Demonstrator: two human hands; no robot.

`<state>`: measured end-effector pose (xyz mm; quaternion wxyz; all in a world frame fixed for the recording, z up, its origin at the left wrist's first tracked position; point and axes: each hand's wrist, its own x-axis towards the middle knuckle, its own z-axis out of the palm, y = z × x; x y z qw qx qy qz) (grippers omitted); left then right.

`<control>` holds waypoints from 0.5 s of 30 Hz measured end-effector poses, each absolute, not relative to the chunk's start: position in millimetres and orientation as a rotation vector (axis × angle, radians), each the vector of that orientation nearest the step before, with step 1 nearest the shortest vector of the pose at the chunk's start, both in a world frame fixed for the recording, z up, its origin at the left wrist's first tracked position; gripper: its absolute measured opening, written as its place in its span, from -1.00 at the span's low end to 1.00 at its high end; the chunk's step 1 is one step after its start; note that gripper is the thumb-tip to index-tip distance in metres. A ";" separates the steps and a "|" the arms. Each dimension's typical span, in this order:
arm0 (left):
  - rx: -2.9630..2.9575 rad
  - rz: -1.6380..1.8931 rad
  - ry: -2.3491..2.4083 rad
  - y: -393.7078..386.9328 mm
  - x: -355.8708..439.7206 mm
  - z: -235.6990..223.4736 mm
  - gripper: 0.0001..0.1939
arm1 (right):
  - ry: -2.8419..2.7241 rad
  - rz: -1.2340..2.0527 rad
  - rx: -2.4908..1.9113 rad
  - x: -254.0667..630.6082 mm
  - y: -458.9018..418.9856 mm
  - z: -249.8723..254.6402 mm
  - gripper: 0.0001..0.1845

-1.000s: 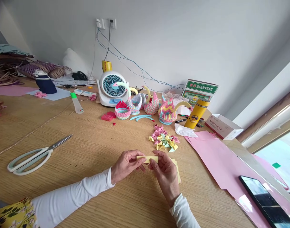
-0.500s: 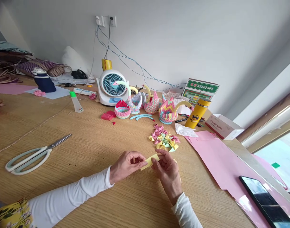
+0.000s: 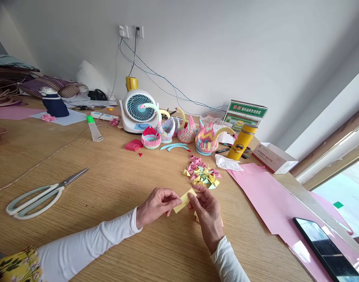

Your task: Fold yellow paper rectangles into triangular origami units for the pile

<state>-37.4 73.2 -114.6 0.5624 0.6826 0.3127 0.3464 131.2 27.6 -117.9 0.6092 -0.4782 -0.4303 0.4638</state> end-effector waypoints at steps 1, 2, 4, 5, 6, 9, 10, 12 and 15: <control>1.595 0.824 0.728 73.4 -36.9 -115.3 -0.70 | -1.002 1.087 -1.102 131.2 27.9 -118.6 -0.66; 1.584 0.831 0.721 73.5 -36.5 -115.9 -0.70 | -1.015 1.101 -1.102 131.3 28.2 -119.2 -0.71; 1.573 0.838 0.715 73.3 -35.8 -116.5 -0.70 | -1.041 1.110 -1.109 131.2 28.6 -120.1 -0.74; 1.574 0.841 0.718 73.0 -35.6 -116.5 -0.70 | -1.046 1.102 -1.114 130.9 28.7 -120.2 -0.74; 1.581 0.845 0.725 72.7 -35.4 -116.3 -0.70 | -1.042 1.089 -1.118 130.4 28.7 -120.1 -0.74; 1.600 0.865 0.738 71.4 -35.3 -114.8 -0.70 | -1.033 1.084 -1.123 127.6 27.5 -118.2 -0.72; 1.594 0.875 0.737 70.9 -35.3 -114.2 -0.70 | -1.038 1.101 -1.131 126.4 26.7 -117.3 -0.71; 1.570 0.898 0.731 70.2 -35.1 -112.9 -0.70 | -1.049 1.152 -1.154 123.5 25.0 -115.3 -0.69; 1.546 0.920 0.724 70.0 -34.8 -112.2 -0.68 | -1.048 1.176 -1.176 119.4 24.1 -113.3 -0.64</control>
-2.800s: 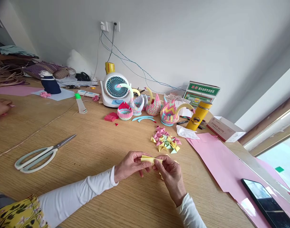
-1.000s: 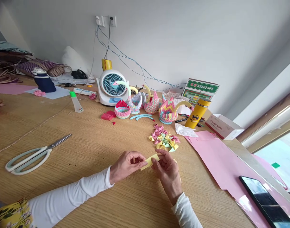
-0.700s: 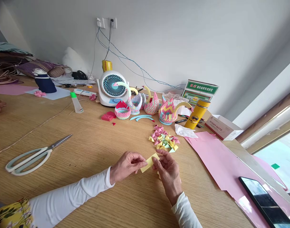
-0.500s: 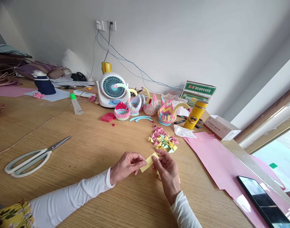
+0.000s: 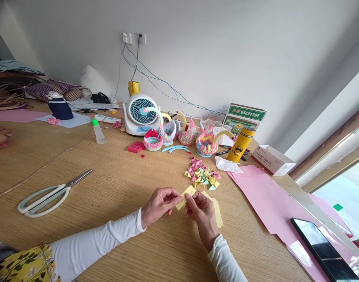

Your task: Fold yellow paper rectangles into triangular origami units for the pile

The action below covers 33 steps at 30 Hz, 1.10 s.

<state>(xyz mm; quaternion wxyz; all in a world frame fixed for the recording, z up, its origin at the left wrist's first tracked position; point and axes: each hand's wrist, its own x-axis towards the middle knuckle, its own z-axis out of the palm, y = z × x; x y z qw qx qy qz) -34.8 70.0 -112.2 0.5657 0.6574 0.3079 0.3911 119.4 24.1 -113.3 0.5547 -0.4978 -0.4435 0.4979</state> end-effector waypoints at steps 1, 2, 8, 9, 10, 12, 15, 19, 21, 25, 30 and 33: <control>1.543 0.922 0.724 70.3 -34.6 -112.4 -0.68 | -1.045 1.162 -1.175 118.3 24.5 -112.9 -0.64; 1.538 0.924 0.727 70.7 -34.4 -113.0 -0.67 | -1.045 1.147 -1.172 117.5 25.2 -112.7 -0.63; 1.482 0.971 0.737 73.8 -31.7 -118.9 -0.67 | -1.022 1.176 -1.151 115.2 27.7 -111.4 -0.64; 1.464 0.988 0.745 73.8 -31.1 -119.4 -0.67 | -1.016 1.191 -1.155 114.3 27.5 -111.0 -0.64; 1.448 1.003 0.756 73.7 -30.5 -119.6 -0.67 | -1.015 1.203 -1.162 113.2 27.2 -110.5 -0.64; 1.427 1.025 0.780 72.9 -29.8 -118.8 -0.66 | -1.034 1.199 -1.176 110.6 26.9 -109.6 -0.63; 1.416 1.028 0.790 72.1 -30.3 -115.9 -0.64 | -1.090 1.148 -1.191 108.0 27.1 -108.6 -0.61; 1.483 1.000 0.756 74.3 -32.7 -112.9 -0.64 | -1.192 1.142 -1.202 110.4 27.1 -109.2 -0.63; 1.494 0.998 0.738 76.0 -33.1 -113.3 -0.65 | -1.249 1.174 -1.211 112.4 26.5 -110.2 -0.63; 1.428 1.025 0.753 77.8 -31.3 -115.6 -0.64 | -1.263 1.247 -1.247 112.3 24.2 -111.1 -0.63; 1.356 1.053 0.751 75.3 -31.3 -114.2 -0.64 | -1.275 1.275 -1.289 106.0 20.8 -108.6 -0.62; 1.327 0.949 0.650 73.2 -32.6 -113.9 -0.63 | -1.326 1.272 -1.282 103.7 19.4 -106.4 -0.63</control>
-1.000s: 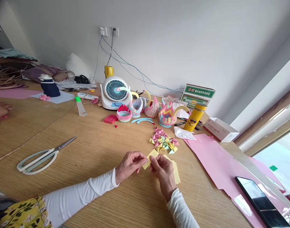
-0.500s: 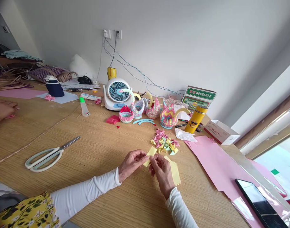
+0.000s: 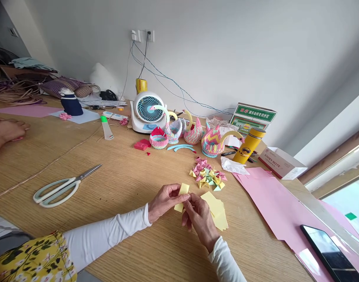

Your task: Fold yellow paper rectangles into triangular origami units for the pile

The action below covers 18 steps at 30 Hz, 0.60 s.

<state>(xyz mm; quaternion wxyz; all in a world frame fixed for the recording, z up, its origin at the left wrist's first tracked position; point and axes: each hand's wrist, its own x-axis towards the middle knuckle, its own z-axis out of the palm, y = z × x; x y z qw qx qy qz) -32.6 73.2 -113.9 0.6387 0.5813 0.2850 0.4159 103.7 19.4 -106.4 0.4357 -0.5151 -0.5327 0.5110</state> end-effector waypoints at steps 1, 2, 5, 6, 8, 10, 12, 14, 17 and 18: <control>1.314 0.926 0.633 72.7 -32.7 -114.4 -0.62 | -1.338 1.281 -1.282 103.5 19.2 -106.0 -0.63; 1.299 0.916 0.630 72.6 -32.5 -115.2 -0.62 | -1.345 1.293 -1.283 103.5 18.9 -105.9 -0.62; 1.268 0.932 0.662 74.9 -31.4 -117.3 -0.63 | -1.324 1.363 -1.262 104.6 17.8 -106.4 -0.60; 1.256 0.952 0.688 76.9 -31.4 -117.4 -0.63 | -1.316 1.402 -1.248 105.3 17.2 -106.8 -0.60; 1.217 1.013 0.758 82.3 -32.9 -115.8 -0.63 | -1.318 1.477 -1.227 106.9 15.8 -107.3 -0.60; 1.161 1.068 0.818 88.3 -36.7 -112.3 -0.60 | -1.339 1.484 -1.230 108.5 14.7 -107.4 -0.61; 1.120 1.054 0.824 92.0 -41.4 -108.2 -0.54 | -1.340 1.407 -1.260 110.0 14.5 -106.9 -0.61; 1.162 0.934 0.797 92.1 -44.6 -105.6 -0.49 | -1.332 1.302 -1.300 111.0 15.5 -106.1 -0.60; 1.294 0.732 0.709 87.4 -44.2 -108.0 -0.54 | -1.342 1.174 -1.338 112.0 18.3 -105.7 -0.59; 1.317 0.710 0.685 85.7 -43.2 -110.3 -0.55 | -1.341 1.146 -1.341 112.1 19.2 -106.0 -0.58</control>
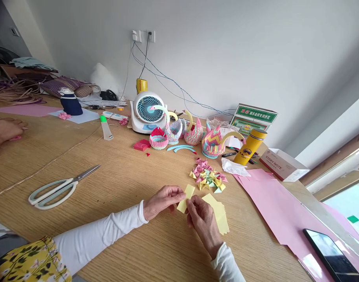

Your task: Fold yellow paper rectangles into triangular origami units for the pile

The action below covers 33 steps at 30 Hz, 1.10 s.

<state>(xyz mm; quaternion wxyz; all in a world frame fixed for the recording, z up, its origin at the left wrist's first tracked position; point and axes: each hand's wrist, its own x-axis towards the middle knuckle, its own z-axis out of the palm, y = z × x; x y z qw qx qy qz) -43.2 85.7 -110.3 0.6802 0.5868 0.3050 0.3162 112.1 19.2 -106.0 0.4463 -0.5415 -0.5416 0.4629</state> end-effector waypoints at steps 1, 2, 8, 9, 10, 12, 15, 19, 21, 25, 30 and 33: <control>1.332 0.705 0.670 84.3 -42.0 -112.9 -0.56 | -1.332 1.130 -1.340 112.3 20.1 -106.7 -0.58; 1.342 0.716 0.663 83.4 -41.0 -115.5 -0.57 | -1.313 1.124 -1.334 112.4 20.8 -107.5 -0.58; 1.440 0.832 0.682 82.8 -39.3 -120.1 -0.58 | -1.164 1.119 -1.268 113.0 23.3 -110.1 -0.59; 1.449 0.834 0.687 82.5 -39.2 -119.5 -0.58 | -1.150 1.108 -1.268 113.1 23.5 -110.1 -0.58; 1.451 0.837 0.691 82.1 -39.1 -118.7 -0.58 | -1.138 1.102 -1.271 113.1 23.7 -110.0 -0.58; 1.435 0.860 0.685 81.2 -38.6 -117.3 -0.59 | -1.117 1.110 -1.269 112.8 24.0 -110.1 -0.60; 1.408 0.894 0.638 80.4 -38.3 -115.6 -0.62 | -1.068 1.172 -1.217 111.9 24.3 -110.1 -0.65; 1.323 0.888 0.604 80.5 -38.6 -113.9 -0.61 | -0.940 1.280 -1.106 110.6 24.2 -108.2 -0.68; 1.249 0.875 0.581 80.1 -38.7 -113.6 -0.63 | -0.902 1.313 -1.064 110.3 24.0 -106.8 -0.70; 1.150 0.841 0.546 78.2 -38.4 -113.3 -0.72 | -0.919 1.326 -1.055 110.4 23.0 -104.8 -0.75; 1.115 0.822 0.549 76.4 -38.0 -111.9 -0.75 | -1.026 1.242 -1.109 113.2 21.8 -106.1 -0.76; 1.123 0.828 0.551 76.0 -37.6 -111.2 -0.74 | -1.110 1.174 -1.134 115.5 21.9 -107.8 -0.74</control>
